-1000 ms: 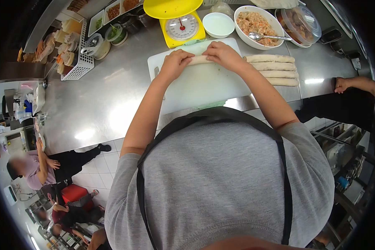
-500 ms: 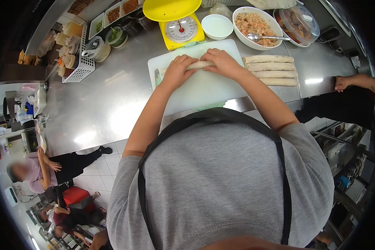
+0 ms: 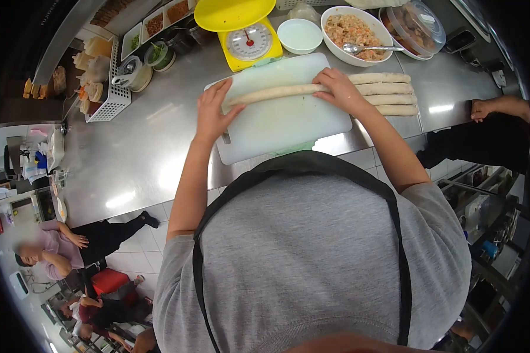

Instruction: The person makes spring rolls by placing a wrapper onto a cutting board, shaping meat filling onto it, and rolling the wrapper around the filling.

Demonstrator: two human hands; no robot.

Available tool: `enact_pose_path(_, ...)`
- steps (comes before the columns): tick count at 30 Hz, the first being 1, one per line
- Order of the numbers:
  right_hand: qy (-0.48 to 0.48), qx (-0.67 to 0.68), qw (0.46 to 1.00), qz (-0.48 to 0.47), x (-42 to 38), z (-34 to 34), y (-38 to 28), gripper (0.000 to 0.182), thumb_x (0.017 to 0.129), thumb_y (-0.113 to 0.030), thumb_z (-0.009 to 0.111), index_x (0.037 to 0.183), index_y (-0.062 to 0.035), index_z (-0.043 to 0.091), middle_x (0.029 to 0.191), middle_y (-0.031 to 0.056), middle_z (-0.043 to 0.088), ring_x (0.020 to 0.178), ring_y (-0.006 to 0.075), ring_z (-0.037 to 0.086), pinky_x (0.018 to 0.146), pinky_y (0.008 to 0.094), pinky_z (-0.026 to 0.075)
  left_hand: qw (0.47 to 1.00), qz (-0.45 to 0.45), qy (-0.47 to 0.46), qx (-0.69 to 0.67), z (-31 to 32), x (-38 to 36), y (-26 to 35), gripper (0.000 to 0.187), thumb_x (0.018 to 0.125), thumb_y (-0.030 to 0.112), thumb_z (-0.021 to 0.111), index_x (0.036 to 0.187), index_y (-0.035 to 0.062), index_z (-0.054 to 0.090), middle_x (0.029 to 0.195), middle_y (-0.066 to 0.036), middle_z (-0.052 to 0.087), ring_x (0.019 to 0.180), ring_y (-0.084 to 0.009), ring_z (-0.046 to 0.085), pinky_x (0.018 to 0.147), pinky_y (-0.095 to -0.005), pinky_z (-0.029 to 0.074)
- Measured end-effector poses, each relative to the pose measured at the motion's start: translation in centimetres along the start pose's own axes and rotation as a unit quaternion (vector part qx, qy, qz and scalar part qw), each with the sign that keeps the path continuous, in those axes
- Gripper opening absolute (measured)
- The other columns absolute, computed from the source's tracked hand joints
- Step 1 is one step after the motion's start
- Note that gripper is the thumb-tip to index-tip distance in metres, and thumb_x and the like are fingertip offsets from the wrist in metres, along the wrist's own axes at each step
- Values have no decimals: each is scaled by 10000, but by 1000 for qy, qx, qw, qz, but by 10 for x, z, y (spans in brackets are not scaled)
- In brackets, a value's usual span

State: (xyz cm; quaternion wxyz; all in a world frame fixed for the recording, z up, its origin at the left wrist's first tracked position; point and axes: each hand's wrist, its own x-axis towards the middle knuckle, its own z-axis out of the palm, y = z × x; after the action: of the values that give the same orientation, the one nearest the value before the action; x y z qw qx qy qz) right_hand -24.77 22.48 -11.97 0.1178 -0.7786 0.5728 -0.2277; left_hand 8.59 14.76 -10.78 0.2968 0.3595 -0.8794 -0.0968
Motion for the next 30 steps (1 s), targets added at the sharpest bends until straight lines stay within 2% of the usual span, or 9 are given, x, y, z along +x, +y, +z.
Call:
enact_pose_path(3, -29, 2, 999, 17, 5, -10, -10, 216, 782, -171, 665, 967, -88, 592, 970, 64, 567, 984, 256, 529, 848, 393, 418, 998, 56, -16, 11, 25, 25, 40, 797, 683, 382, 764, 1349, 95, 434, 1222, -146, 545, 1118, -309, 504, 952, -429, 360)
enact_pose_path(6, -44, 57, 997, 34, 11, -37, -34, 244, 775, -137, 667, 992, -76, 575, 949, 87, 592, 920, 277, 562, 800, 386, 450, 994, 73, -65, -43, 42, 50, 88, 787, 684, 384, 757, 1335, 94, 424, 1214, -124, 541, 1111, -280, 499, 974, -429, 321)
enact_pose_path(10, 62, 151, 987, -14, 17, -72, -94, 286, 762, -77, 700, 1012, -40, 566, 943, 80, 603, 902, 221, 604, 784, 314, 475, 979, -21, -65, -194, 53, 71, 115, 493, 738, 216, 722, 1160, 65, 516, 933, -111, 645, 861, -279, 620, 809, -384, 452)
enact_pose_path(13, 243, 394, 886, -37, 18, -73, -107, 261, 781, -88, 695, 1016, -34, 595, 953, 72, 627, 925, 220, 605, 806, 315, 482, 900, -82, 75, -421, 21, 81, 133, 162, 795, 50, 647, 948, 34, 594, 816, -100, 655, 768, -148, 634, 660, -266, 471)
enact_pose_path(14, 242, 395, 885, -40, 17, -76, -109, 261, 781, -88, 695, 1016, -34, 595, 953, 72, 627, 925, 220, 605, 806, 315, 482, 901, -82, 77, -418, 10, 81, 135, 162, 795, 50, 647, 948, 34, 594, 816, -100, 655, 768, -148, 634, 660, -266, 471)
enact_pose_path(16, 250, 186, 938, -153, 15, -83, -117, 305, 786, -104, 694, 1080, -64, 623, 992, 71, 616, 955, 223, 588, 819, 324, 475, 891, -136, 57, -429, -5, 80, 137, 159, 805, 66, 652, 947, 27, 593, 835, -76, 660, 785, -115, 621, 676, -263, 476)
enact_pose_path(21, 269, 160, 934, -173, 17, -79, -124, 363, 774, -146, 702, 1131, -120, 641, 993, 55, 583, 931, 217, 547, 831, 329, 443, 862, -128, 79, -484, -7, 75, 147, 170, 823, 82, 648, 964, 21, 577, 841, -61, 661, 790, -108, 615, 695, -261, 482)
enact_pose_path(27, 267, 64, 938, -214, 21, -98, -119, 265, 768, -184, 714, 1003, -79, 649, 924, 51, 567, 861, 202, 549, 738, 302, 439, 903, -85, 19, -421, -7, 71, 152, 241, 793, 105, 671, 996, 22, 572, 851, -93, 667, 790, -162, 642, 701, -286, 487)
enact_pose_path(30, 207, 159, 949, -177, 25, -111, -128, 195, 778, -182, 709, 909, -53, 643, 894, 59, 561, 797, 185, 560, 673, 276, 442, 934, -38, 23, -353, -9, 73, 157, 258, 775, 115, 683, 987, 16, 572, 860, -105, 670, 802, -179, 648, 709, -298, 488)
